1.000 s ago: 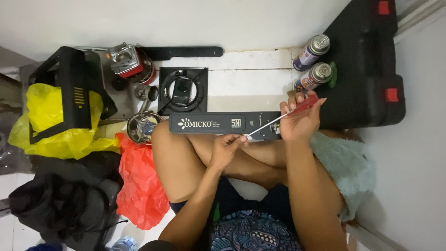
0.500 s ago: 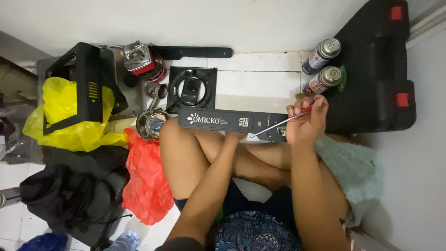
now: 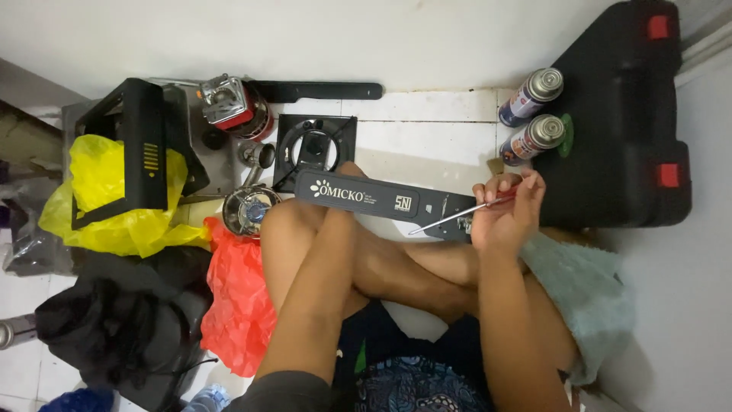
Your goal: Cleaning a metal component with a cloth and using a screwdriver to work on a gas stove assembly part.
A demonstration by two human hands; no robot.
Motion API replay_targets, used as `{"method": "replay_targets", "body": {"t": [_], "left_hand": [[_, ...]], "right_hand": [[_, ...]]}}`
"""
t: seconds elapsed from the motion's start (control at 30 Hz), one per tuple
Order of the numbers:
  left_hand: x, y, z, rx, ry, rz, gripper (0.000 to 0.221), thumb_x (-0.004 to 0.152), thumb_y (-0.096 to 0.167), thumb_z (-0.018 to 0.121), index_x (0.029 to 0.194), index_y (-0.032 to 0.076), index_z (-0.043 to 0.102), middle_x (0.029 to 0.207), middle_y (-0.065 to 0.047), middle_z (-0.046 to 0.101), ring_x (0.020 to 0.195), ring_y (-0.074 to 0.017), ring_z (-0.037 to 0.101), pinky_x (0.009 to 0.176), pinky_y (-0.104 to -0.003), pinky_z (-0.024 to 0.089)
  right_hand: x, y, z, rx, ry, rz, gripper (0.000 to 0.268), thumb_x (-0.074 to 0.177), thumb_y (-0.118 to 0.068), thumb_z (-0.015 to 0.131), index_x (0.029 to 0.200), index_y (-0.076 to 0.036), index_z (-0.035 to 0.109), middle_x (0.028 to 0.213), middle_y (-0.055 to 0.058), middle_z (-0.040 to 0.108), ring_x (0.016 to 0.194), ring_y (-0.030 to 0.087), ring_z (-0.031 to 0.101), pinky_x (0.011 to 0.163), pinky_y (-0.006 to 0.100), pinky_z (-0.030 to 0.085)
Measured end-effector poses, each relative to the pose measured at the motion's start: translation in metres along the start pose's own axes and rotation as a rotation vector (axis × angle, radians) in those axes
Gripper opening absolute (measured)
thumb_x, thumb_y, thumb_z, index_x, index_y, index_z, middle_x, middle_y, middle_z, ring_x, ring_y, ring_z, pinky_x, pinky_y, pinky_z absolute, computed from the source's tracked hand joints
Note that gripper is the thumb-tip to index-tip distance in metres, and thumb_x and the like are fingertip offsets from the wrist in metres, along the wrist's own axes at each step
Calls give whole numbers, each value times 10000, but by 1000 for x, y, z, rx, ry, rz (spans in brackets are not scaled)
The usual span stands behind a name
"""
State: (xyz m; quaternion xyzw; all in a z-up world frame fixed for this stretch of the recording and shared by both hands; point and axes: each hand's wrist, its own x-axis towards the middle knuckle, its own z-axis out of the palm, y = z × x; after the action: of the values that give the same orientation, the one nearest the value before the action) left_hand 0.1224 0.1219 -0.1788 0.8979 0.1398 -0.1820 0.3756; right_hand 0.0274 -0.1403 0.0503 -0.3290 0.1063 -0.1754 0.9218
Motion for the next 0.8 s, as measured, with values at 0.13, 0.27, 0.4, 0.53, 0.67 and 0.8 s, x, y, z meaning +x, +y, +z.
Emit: {"method": "replay_targets", "body": {"t": [0.13,0.27,0.4,0.53,0.67,0.8], "left_hand": [[7,20,-70,271,-61,-115,148,839,271,776,921,154,813,833,-98,776,823,-280,763,693,-392,595],[27,8,-91,305,-259,-93,231,881,302,781,1063,161,802,1027,-112,782,1026,-291,738,851,-435,597],[20,41,-109,338,-281,-18,214,886,205,762,1039,57,792,1006,-206,767,1017,-397,728,844,-501,592],[28,68,-140,565,-326,136,211,856,185,769,1030,70,797,983,-214,768,987,-417,736,853,-533,583],[38,69,-177,627,-271,143,191,889,157,736,1031,49,800,1006,-213,769,1000,-420,730,879,-532,570],[51,31,-166,483,-269,32,245,891,217,744,1085,73,787,1058,-180,767,1058,-374,720,921,-515,564]], "right_hand": [[0,-1,-13,-17,-31,39,134,1111,-373,543,1144,-248,581,808,1,519,650,162,531,675,329,467],[3,-6,-19,-60,-55,94,151,1121,-375,526,1194,-250,569,805,0,518,650,164,523,644,327,457],[6,-13,-20,-78,-66,153,165,1131,-359,513,1202,-223,570,774,22,520,603,169,507,569,315,448],[19,-18,-23,-110,-185,182,178,1165,-333,410,1218,-232,546,788,5,524,600,142,514,490,262,448],[27,-15,-22,-71,-217,217,201,1161,-320,406,1238,-212,557,774,20,520,581,147,500,425,255,451],[21,-14,-11,-68,-240,296,185,1153,-297,400,1223,-192,535,752,23,477,586,150,503,406,246,458]]}}
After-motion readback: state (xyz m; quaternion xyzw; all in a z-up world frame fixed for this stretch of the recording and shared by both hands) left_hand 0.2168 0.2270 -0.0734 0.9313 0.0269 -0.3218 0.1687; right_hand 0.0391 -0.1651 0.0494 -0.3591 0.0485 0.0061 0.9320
